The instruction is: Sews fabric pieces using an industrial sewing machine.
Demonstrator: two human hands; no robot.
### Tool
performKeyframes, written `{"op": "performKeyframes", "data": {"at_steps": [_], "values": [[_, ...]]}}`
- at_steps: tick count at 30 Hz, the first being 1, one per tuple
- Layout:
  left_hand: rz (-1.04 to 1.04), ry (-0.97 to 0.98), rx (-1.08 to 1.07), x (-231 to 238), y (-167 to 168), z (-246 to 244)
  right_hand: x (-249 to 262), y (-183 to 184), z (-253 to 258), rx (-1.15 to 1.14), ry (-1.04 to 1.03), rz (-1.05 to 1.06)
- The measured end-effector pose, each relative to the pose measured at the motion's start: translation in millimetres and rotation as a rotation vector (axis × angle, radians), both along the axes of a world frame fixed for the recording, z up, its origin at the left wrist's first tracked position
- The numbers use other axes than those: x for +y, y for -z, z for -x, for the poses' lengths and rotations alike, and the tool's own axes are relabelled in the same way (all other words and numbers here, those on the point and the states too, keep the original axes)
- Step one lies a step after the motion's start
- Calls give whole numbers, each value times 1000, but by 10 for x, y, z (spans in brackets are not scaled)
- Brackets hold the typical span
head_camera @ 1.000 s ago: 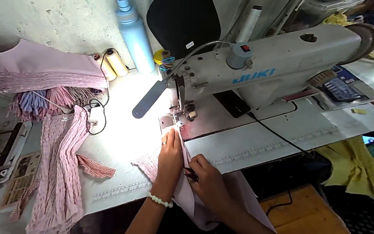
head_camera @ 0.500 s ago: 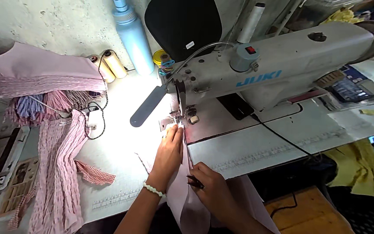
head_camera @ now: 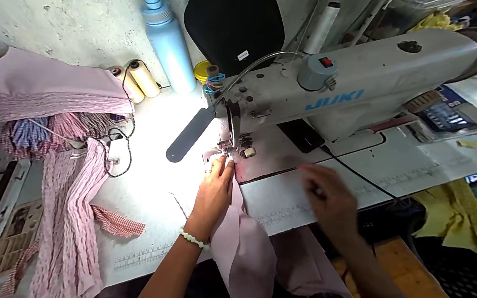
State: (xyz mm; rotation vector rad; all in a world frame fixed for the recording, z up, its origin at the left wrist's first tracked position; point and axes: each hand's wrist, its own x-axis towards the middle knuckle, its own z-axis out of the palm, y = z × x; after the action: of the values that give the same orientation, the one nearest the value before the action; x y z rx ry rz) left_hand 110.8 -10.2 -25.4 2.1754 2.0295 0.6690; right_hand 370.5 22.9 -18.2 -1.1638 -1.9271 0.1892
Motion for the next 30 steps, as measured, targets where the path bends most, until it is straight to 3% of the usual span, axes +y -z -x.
{"op": "performKeyframes", "data": {"at_steps": [4, 7, 23, 30], "values": [[13, -9, -14, 6, -22, 0, 563, 33, -652, -130, 263, -101], [11, -6, -28, 27, -29, 3, 831, 118, -838, -209, 358, -148], [34, -17, -60, 92, -37, 15, 870, 145, -761, -330, 401, 24], [23, -26, -59, 26, -33, -14, 880, 180, -792, -292, 397, -83]]}}
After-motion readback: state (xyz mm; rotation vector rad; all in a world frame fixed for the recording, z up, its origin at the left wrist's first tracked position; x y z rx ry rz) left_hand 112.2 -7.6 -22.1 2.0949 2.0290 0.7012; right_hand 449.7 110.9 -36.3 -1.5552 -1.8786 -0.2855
